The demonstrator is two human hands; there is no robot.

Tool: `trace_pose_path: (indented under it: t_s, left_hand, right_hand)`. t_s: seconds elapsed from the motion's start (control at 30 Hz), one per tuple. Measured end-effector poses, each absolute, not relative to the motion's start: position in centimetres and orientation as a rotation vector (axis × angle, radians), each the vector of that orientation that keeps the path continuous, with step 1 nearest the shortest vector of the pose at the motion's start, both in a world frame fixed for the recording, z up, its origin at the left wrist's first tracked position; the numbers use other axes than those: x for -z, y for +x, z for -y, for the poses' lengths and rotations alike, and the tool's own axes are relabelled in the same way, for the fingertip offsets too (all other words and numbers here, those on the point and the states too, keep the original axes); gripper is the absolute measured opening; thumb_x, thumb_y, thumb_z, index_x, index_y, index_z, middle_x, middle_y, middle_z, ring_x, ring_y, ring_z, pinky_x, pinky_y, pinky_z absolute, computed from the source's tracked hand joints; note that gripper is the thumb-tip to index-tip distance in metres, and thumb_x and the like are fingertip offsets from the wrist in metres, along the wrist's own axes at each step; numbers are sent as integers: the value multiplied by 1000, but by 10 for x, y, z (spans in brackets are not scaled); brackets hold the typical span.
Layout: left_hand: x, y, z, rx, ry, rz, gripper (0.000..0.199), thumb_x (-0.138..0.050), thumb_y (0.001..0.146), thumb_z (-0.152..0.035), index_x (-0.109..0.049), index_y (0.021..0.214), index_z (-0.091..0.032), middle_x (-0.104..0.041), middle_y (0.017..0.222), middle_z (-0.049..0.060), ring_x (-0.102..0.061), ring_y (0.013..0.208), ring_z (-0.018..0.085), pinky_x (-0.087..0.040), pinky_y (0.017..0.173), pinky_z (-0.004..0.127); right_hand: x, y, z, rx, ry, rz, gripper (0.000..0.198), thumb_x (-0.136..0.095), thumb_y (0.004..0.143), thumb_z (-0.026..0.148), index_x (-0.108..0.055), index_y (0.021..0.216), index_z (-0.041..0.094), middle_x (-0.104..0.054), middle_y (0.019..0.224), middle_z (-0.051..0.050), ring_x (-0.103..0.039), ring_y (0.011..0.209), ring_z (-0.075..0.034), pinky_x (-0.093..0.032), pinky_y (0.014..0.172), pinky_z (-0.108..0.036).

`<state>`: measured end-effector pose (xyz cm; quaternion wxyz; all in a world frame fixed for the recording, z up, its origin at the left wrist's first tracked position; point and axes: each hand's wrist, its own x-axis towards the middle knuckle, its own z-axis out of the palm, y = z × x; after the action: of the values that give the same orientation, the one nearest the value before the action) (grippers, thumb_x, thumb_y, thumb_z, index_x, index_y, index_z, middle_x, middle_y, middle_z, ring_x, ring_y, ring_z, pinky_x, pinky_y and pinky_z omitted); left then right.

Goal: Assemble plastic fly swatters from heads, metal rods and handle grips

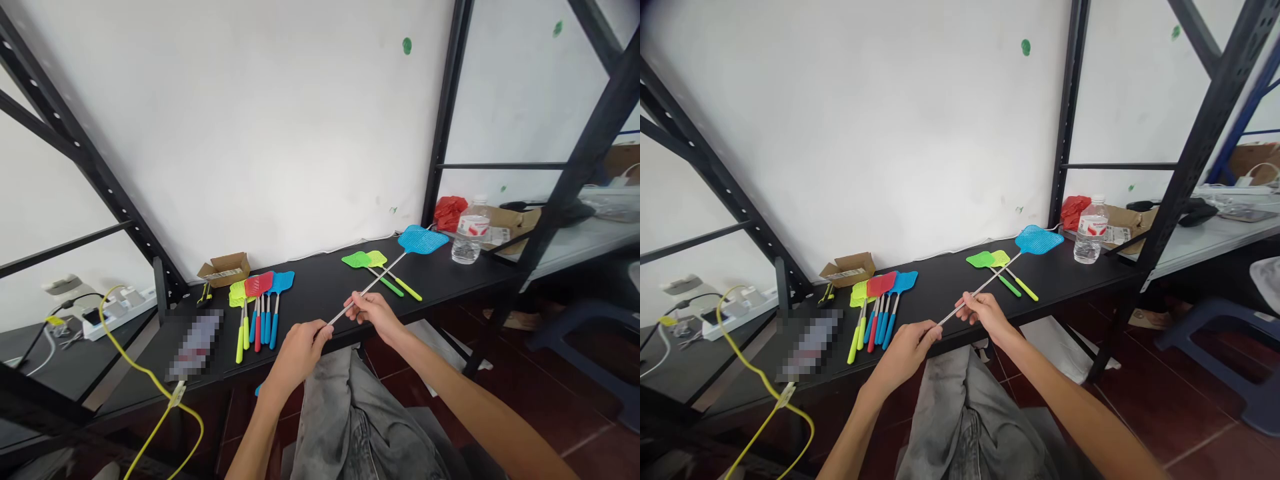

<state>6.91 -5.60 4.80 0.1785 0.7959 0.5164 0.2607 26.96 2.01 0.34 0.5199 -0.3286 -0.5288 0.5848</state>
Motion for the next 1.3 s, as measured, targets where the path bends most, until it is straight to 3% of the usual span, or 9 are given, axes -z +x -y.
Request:
trace_pose_path:
  t_s: [0.3,0.67,0.9,1.17,1.3]
  left_hand:
    - [-57,48,55,-678,2276,-1393,45,-33,96,-46,-58,72,-19,-56,67,-1,-48,64,14,-32,61,24]
    - [-57,-6,52,-536,1935,-1344,50,-43,87,-61,-63,81,-16,-28,54,-6,-25,51,10,-18,49,23]
    - [-65,-41,59,-543,1808,-1317,45,-55,81,-59,-66,75,-15,-38,52,-5,-29,50,9,-20,49,23]
    - [-63,-59,59,-480,1817,-1359,40,-56,82,-55,-68,74,-17,-44,50,-4,-34,50,11,-24,52,23]
    - [-63,-76,56,-640,1857,-1549,34,-64,75,-53,-70,69,-20,-54,55,-1,-45,54,15,-30,53,23]
  right_hand:
    - [-14,307,-38,-1278,-845,1130,45,-68,75,59,-73,72,15,-66,65,-7,-59,61,-15,-38,52,-25]
    - [-17,328,-49,-1210,-837,986,42,-74,70,56,-71,73,15,-64,64,-6,-57,60,-16,-38,50,-26]
    - [-17,333,-52,-1220,-842,968,42,-75,69,56,-71,75,15,-65,68,-7,-57,62,-15,-39,50,-25]
    - [-10,319,-52,-1245,-842,939,38,-75,71,53,-71,77,15,-66,68,-7,-58,60,-16,-39,49,-25]
    - [-8,324,-55,-1245,-822,889,36,-74,72,51,-70,77,16,-66,67,-5,-56,56,-14,-38,48,-25]
